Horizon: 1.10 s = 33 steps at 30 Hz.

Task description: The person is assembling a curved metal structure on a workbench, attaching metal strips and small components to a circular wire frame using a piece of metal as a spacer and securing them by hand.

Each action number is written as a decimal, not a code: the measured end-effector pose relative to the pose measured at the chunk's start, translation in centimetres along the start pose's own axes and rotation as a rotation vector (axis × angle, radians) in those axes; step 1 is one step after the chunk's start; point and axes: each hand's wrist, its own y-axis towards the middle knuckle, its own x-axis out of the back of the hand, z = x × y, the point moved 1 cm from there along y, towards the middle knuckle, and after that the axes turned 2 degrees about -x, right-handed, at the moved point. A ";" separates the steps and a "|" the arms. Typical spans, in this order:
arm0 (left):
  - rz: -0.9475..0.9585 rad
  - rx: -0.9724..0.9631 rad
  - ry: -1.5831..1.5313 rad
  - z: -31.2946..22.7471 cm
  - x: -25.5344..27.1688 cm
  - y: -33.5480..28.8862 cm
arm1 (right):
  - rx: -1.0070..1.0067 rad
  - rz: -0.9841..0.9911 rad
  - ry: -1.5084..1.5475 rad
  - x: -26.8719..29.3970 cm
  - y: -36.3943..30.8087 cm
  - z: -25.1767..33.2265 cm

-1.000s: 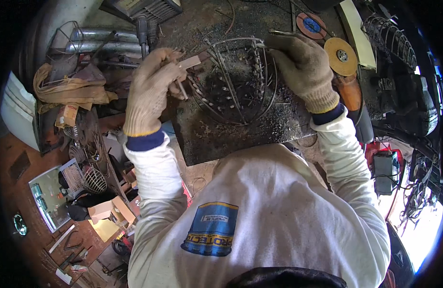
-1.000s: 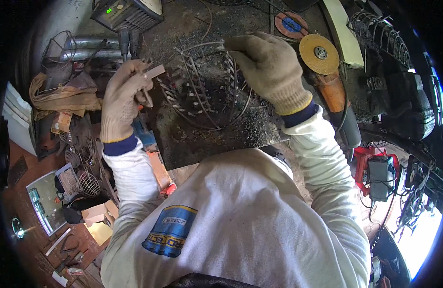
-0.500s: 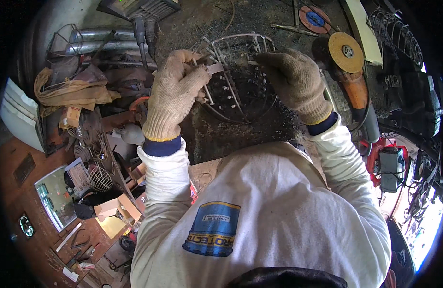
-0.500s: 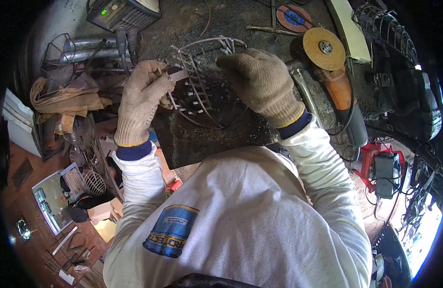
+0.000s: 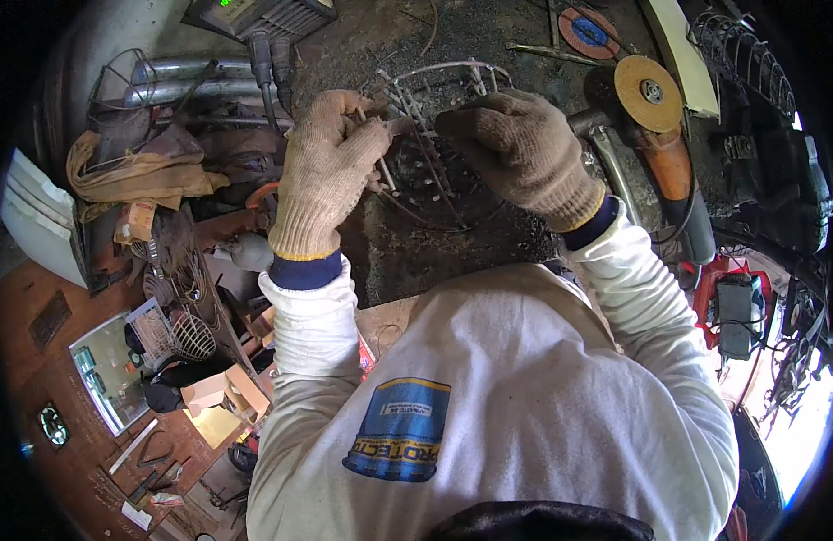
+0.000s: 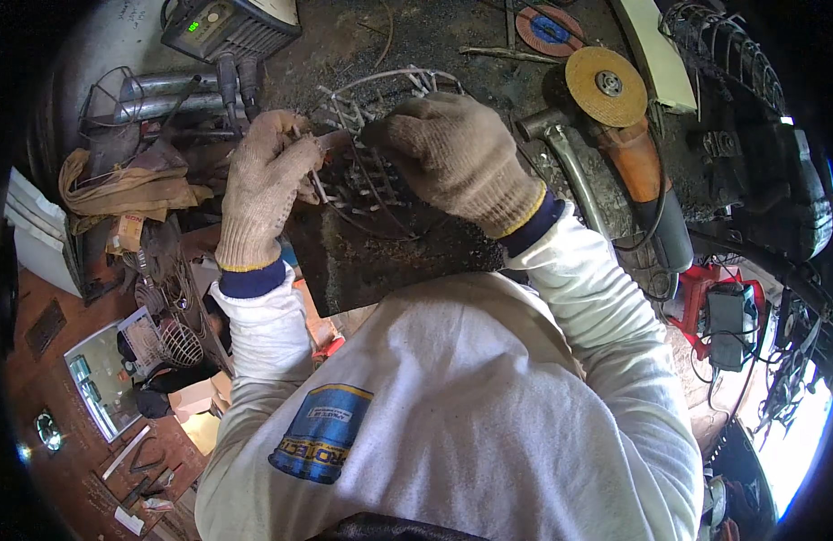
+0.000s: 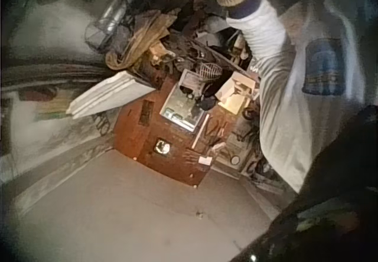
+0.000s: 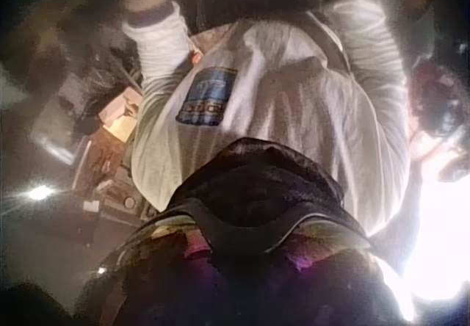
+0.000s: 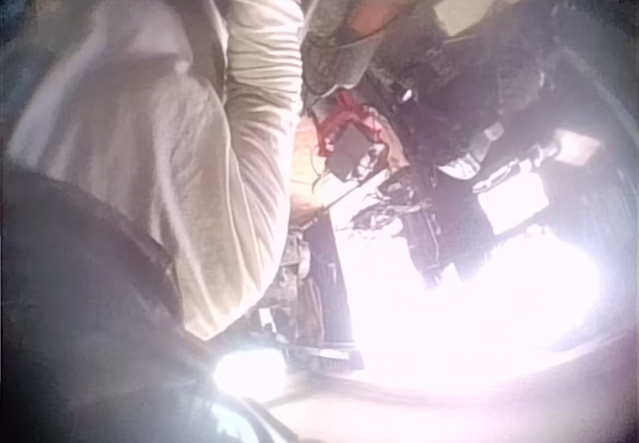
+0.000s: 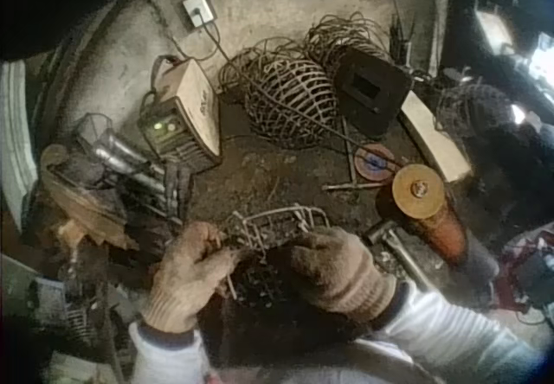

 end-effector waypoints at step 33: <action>-0.005 0.005 0.067 -0.3 -0.1 0.1 | 0.054 0.109 -0.162 -1.0 1.0 -0.1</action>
